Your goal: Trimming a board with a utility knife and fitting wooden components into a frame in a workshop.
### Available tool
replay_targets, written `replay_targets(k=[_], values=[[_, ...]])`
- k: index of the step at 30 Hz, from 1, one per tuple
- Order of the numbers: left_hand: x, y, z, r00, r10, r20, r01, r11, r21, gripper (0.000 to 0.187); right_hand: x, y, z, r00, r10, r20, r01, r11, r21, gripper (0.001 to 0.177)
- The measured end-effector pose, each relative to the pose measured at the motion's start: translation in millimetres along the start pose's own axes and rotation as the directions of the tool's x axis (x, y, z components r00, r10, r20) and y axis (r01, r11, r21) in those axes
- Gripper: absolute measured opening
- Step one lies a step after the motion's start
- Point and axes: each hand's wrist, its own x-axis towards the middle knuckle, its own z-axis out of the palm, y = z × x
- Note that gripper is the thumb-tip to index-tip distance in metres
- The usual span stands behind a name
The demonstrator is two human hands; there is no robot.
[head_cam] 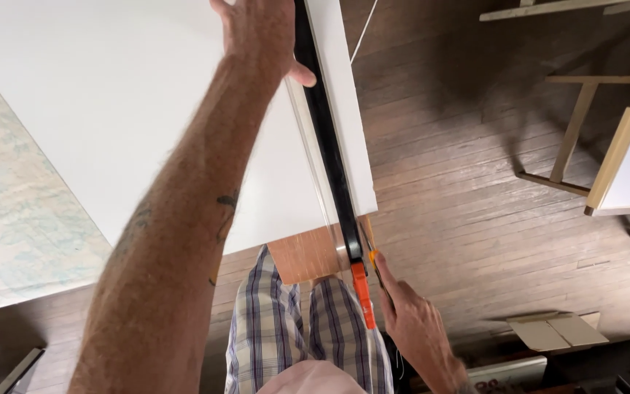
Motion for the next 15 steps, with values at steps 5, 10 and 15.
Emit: replay_targets(k=[5, 10, 15], values=[[-5.1, 6.4, 10.3, 0.991, -0.015, -0.13, 0.022, 0.998, 0.053, 0.152, 0.3, -21.3, -63.7, 0.991, -0.019, -0.13, 0.049, 0.972, 0.229, 0.065], [-12.0, 8.2, -3.5, 0.983, -0.071, -0.167, 0.088, 0.991, 0.096, 0.176, 135.3, -120.3, -177.0, 0.835, -0.233, -0.498, 0.361, 0.915, 0.177, 0.056], [-25.0, 10.1, -13.1, 0.997, -0.046, -0.066, 0.054, 0.989, 0.138, 0.168, 304.2, -193.5, -239.4, 0.769, -0.301, -0.564, 0.455, 0.877, 0.153, 0.06]])
